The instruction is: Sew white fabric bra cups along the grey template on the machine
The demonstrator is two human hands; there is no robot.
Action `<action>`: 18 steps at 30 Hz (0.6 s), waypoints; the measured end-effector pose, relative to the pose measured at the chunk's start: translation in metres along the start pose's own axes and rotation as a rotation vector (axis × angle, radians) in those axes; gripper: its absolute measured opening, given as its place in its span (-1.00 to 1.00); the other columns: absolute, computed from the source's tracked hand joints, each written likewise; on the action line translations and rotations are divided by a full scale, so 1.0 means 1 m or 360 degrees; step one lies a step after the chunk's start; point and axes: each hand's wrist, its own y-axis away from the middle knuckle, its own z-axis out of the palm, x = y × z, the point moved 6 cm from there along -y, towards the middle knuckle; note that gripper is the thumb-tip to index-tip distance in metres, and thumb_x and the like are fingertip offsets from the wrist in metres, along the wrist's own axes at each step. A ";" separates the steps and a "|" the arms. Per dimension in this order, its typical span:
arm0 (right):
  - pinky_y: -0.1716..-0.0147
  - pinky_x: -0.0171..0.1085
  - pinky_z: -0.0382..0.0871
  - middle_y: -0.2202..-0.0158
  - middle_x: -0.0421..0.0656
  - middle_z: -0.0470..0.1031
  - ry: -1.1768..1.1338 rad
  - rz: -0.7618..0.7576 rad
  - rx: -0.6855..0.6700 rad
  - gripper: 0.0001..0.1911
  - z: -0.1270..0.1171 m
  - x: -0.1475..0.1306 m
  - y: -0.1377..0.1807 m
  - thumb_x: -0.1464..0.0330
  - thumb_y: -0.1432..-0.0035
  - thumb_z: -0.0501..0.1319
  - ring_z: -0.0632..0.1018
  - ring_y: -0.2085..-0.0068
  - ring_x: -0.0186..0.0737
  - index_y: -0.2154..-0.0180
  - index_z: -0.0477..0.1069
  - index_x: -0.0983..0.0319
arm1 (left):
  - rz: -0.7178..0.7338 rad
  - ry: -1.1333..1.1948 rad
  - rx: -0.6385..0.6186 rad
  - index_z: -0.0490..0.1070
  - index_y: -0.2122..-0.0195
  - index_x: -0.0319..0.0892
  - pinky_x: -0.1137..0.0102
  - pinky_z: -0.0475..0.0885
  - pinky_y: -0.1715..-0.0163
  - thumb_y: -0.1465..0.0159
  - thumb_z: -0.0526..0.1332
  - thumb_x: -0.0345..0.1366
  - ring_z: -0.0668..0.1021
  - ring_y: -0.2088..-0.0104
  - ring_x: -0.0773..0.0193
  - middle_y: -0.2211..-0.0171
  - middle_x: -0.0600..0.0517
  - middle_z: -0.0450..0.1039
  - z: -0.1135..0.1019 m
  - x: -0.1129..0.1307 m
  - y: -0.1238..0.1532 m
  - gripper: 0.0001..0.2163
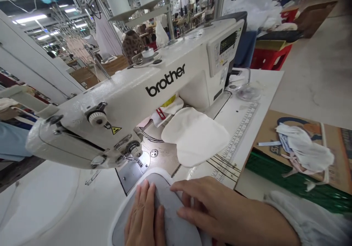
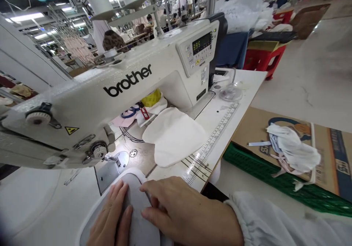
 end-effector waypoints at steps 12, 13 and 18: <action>0.34 -0.41 0.29 0.34 -0.22 0.50 -0.0018 -0.0091 0.0046 -0.68 0.003 0.005 -0.005 0.47 -0.13 0.20 0.46 0.41 -0.37 0.04 0.45 0.28 | -0.0035 -0.0145 0.0022 0.17 -0.25 -0.01 0.17 0.22 -0.17 -0.36 0.00 -0.28 0.30 -0.26 0.12 -0.27 -0.04 0.25 0.000 0.010 -0.003 -0.58; 0.34 -0.41 0.28 0.34 -0.22 0.49 0.0003 -0.0101 0.0049 -0.68 0.003 0.006 -0.005 0.47 -0.14 0.19 0.45 0.42 -0.37 0.04 0.45 0.27 | -0.0014 -0.0151 0.0037 0.13 -0.27 0.01 0.15 0.21 -0.17 -0.36 0.00 -0.28 0.30 -0.26 0.10 -0.27 -0.05 0.24 0.000 0.012 -0.002 -0.56; 0.35 -0.39 0.26 0.34 -0.23 0.46 0.0065 -0.0131 0.0042 -0.69 0.005 0.005 -0.005 0.47 -0.16 0.16 0.41 0.43 -0.36 0.04 0.43 0.24 | -0.0004 -0.0148 0.0053 0.00 -0.33 0.06 0.08 0.18 -0.17 -0.35 0.01 -0.29 0.30 -0.25 0.04 -0.27 -0.08 0.24 -0.001 0.017 -0.003 -0.49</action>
